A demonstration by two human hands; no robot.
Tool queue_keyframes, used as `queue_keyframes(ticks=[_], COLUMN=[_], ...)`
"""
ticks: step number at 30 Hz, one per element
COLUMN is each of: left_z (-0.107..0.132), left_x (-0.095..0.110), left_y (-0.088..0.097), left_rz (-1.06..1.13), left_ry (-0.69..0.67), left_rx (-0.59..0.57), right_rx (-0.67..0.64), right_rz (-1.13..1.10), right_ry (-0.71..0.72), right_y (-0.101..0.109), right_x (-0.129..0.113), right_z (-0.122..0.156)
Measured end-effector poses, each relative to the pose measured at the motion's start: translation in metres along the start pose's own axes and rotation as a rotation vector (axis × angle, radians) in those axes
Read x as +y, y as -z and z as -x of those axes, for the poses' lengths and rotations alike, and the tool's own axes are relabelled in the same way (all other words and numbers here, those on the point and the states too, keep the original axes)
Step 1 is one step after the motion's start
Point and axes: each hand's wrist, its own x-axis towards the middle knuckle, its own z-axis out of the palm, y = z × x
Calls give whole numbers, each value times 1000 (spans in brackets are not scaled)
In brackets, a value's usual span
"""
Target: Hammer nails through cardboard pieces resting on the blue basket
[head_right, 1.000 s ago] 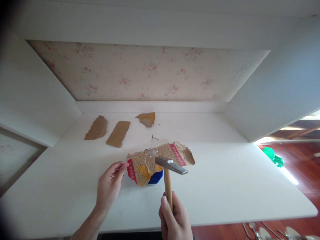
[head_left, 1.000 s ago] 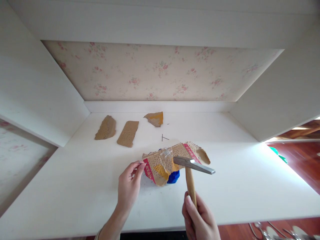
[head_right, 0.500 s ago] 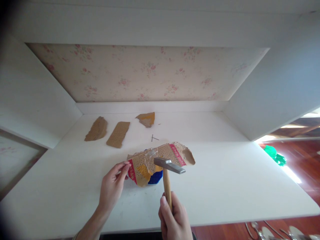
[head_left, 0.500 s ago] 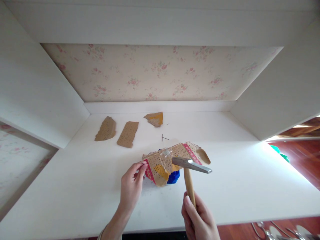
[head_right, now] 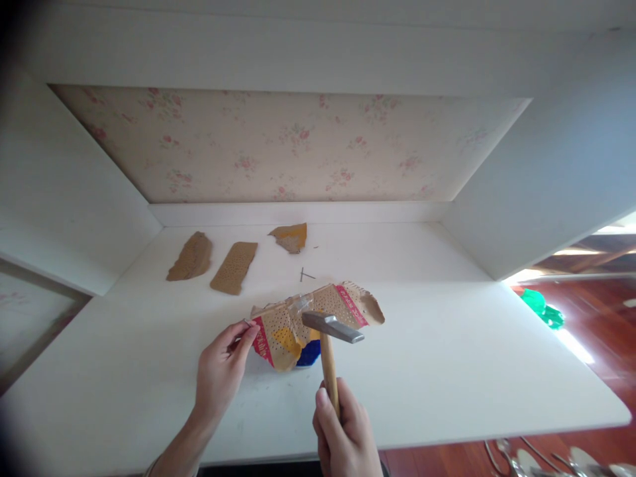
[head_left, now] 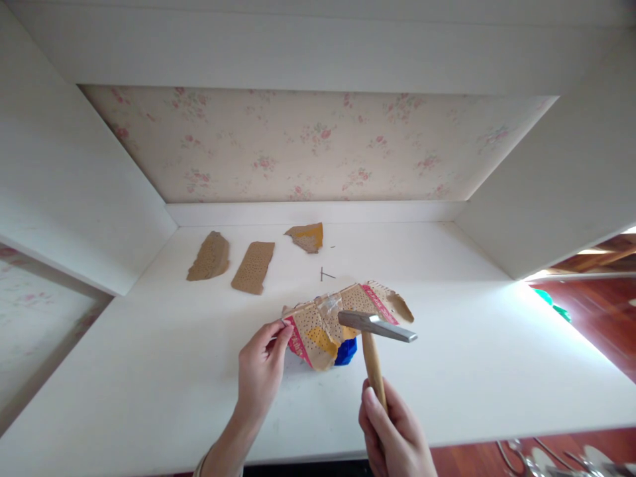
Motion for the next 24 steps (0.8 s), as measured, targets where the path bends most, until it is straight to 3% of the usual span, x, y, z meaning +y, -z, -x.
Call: queue_keyframes(ticks=[5,12,24], left_z=[3,4,6], left_x=[-6,-8,-13], left_y=[-1,-5,-6], left_rz=[-9,-32,-64], left_ry=[-54,-197,-396], left_rx=[-40,0,-33], right_rx=[30,11,-219], right_rz=[-19,12,100], right_ry=[-2,8,102], right_y=[2,2,-23], right_x=[7,12,-2], right_z=[-3,-3,-5])
